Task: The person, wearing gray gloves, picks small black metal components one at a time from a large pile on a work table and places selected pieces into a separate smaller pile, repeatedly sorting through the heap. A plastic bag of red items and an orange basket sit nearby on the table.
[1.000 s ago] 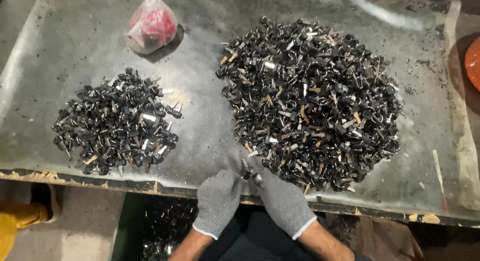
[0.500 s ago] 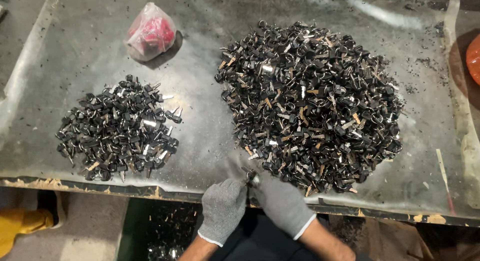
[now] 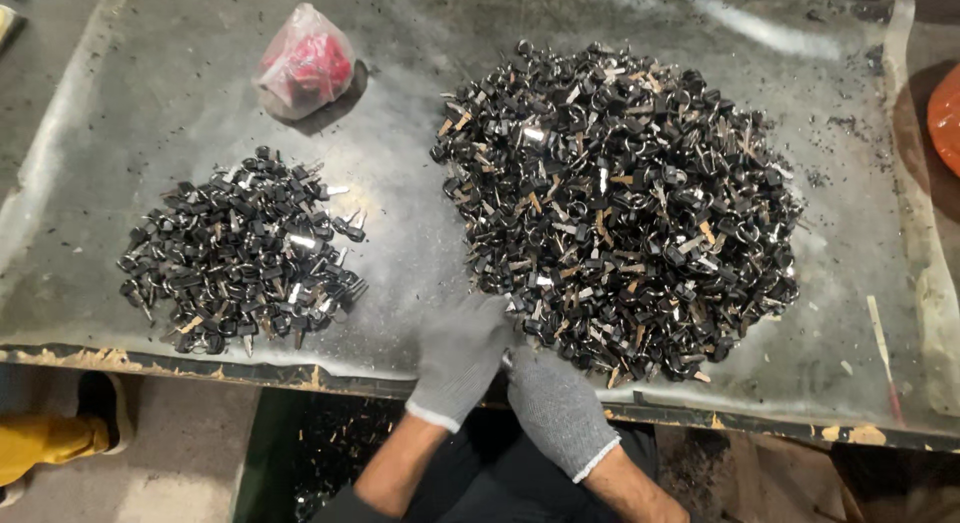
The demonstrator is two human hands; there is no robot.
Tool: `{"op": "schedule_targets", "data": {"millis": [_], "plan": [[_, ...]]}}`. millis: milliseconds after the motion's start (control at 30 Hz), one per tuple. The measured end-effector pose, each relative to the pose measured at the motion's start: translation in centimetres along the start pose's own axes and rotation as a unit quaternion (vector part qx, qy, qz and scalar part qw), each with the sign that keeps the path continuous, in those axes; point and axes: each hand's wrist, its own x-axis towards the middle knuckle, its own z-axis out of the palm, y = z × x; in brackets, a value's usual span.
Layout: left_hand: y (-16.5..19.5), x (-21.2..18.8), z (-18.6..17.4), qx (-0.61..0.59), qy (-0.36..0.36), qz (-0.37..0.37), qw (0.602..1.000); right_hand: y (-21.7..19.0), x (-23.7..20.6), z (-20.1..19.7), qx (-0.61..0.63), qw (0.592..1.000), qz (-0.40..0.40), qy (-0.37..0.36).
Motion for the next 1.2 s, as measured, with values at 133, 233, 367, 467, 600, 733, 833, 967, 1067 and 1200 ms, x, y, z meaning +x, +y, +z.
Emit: {"op": "schedule_targets", "data": {"millis": [133, 233, 367, 467, 600, 733, 833, 967, 1067, 1200], "plan": [[0.1, 1.7, 0.9, -0.042, -0.113, -0.031, 0.992, 1.1, -0.1, 0.0, 0.058, 0.998, -0.003, -0.005], [0.4, -0.2, 0.1, -0.198, -0.106, -0.088, 0.97, 2.2, -0.3, -0.3, 0.093, 0.996, -0.013, 0.0], [0.8, -3.2, -1.0, -0.054, -0.143, -0.057, 0.987, 2.4, -0.3, 0.3, 0.052, 0.991, 0.084, -0.087], [0.0, -3.6, -1.6, -0.004, -0.181, -0.108, 0.977, 2.0, 0.0, 1.0, -0.041, 0.998, -0.028, -0.041], [-0.9, -3.7, -1.9, -0.043, -0.216, -0.224, 0.949, 1.5, 0.3, 1.0, 0.101, 0.994, -0.044, 0.017], [-1.1, -4.4, -1.0, -0.004, -0.149, -0.083, 0.985, 1.1, 1.3, 0.4, 0.125, 0.992, 0.03, -0.018], [-1.5, -4.9, -0.3, -0.004, -0.171, -0.09, 0.981, -0.1, 1.3, 0.3, 0.073, 0.997, 0.0, 0.023], [-1.6, -5.0, 0.2, 0.037, -0.211, -0.054, 0.975, -1.4, 1.5, -0.2, -0.054, 0.998, 0.014, 0.007], [-1.5, -4.4, 0.0, 0.013, -0.222, -0.081, 0.972, -1.0, 1.6, -0.9, -0.076, 0.997, 0.012, -0.032], [-1.7, -3.4, -0.9, -0.027, -0.235, -0.102, 0.966, 0.4, 1.3, -1.4, -0.114, 0.992, -0.06, 0.009]]}}
